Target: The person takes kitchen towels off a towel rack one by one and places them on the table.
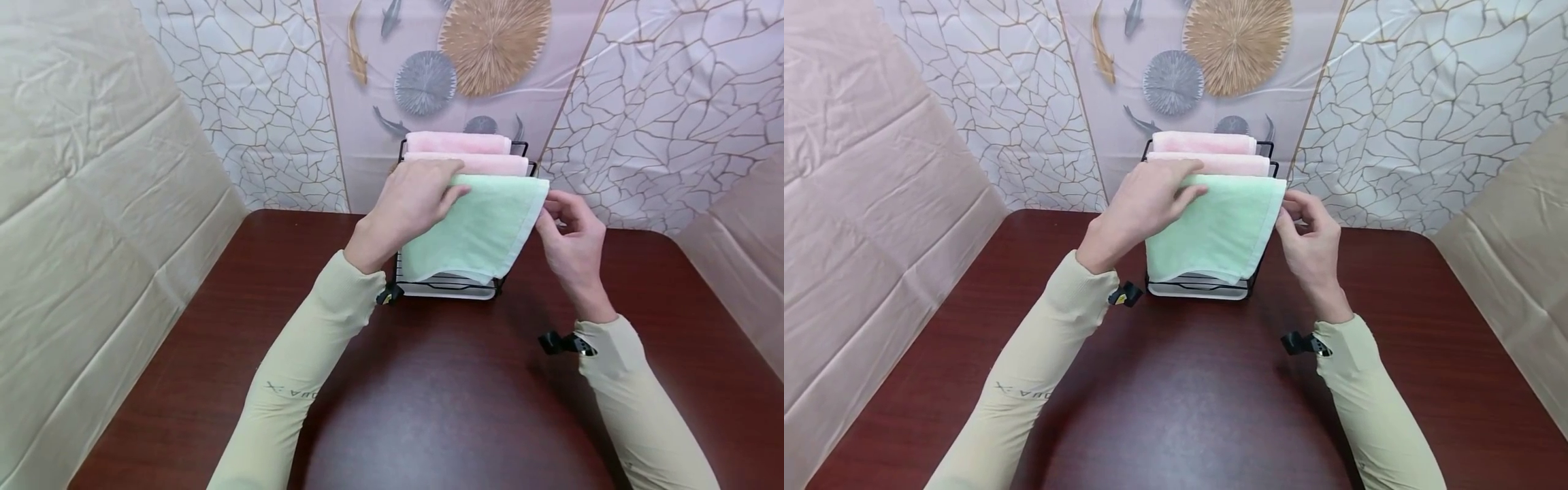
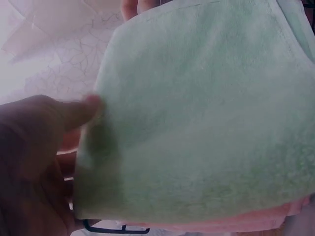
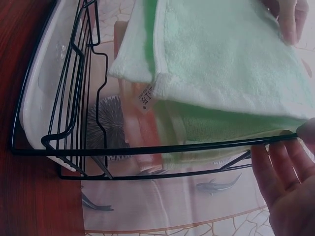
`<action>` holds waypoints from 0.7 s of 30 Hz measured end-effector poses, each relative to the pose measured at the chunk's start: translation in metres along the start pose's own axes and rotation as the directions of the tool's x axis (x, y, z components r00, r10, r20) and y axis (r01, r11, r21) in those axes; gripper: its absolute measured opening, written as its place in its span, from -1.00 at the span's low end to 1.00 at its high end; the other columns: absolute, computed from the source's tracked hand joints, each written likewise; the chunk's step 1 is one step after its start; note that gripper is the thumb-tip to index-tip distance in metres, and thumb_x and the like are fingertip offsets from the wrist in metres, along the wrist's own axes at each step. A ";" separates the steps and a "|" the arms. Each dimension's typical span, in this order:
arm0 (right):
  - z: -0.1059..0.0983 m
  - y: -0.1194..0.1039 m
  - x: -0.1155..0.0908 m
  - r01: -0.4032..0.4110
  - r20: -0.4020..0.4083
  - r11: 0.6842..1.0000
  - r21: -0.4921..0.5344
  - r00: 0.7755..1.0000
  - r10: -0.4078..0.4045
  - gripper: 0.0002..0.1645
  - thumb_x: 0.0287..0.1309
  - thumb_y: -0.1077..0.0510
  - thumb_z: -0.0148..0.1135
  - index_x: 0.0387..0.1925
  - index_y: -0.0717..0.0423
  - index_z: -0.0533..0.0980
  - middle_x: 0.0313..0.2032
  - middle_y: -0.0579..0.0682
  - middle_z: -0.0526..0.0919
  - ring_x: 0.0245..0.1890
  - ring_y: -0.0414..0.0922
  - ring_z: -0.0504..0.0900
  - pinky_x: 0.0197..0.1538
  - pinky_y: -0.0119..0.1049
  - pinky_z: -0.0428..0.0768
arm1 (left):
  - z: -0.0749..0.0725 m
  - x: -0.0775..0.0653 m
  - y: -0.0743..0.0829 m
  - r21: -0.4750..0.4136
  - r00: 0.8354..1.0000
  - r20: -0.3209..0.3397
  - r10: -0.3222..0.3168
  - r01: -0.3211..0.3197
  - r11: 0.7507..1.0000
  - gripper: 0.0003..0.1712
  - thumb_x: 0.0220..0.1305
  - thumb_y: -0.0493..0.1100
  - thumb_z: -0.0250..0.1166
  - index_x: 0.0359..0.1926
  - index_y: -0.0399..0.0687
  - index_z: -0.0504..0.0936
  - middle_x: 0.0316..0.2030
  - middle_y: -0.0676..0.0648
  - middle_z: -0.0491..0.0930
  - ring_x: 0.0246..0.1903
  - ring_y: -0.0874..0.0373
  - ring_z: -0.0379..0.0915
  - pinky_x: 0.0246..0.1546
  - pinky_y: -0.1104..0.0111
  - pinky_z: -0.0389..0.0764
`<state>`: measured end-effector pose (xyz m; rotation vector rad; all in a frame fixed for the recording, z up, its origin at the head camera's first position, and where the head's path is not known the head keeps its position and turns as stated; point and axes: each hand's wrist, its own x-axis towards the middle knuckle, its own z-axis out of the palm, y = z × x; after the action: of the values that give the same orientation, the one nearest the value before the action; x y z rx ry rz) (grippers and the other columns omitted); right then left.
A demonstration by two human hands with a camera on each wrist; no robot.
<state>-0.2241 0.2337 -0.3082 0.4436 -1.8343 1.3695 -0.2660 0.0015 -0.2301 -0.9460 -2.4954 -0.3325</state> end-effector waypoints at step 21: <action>-0.001 0.003 0.000 0.015 -0.003 1.000 0.018 1.000 -0.015 -0.71 0.22 0.35 0.23 -0.06 0.49 0.54 -0.40 -0.36 0.63 -0.44 -0.39 0.56 -0.42 -0.57 0.43 | -0.012 -0.004 -0.004 -0.166 0.924 -0.374 0.077 -0.148 0.975 -0.72 0.43 -0.07 0.17 -0.04 -0.11 0.69 -0.10 0.00 0.73 -0.01 0.14 0.61 0.09 0.29 0.51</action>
<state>-0.2262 0.2362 -0.3099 0.4640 -1.8134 1.3769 -0.2620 -0.0082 -0.2221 -0.9939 -2.0865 -0.6573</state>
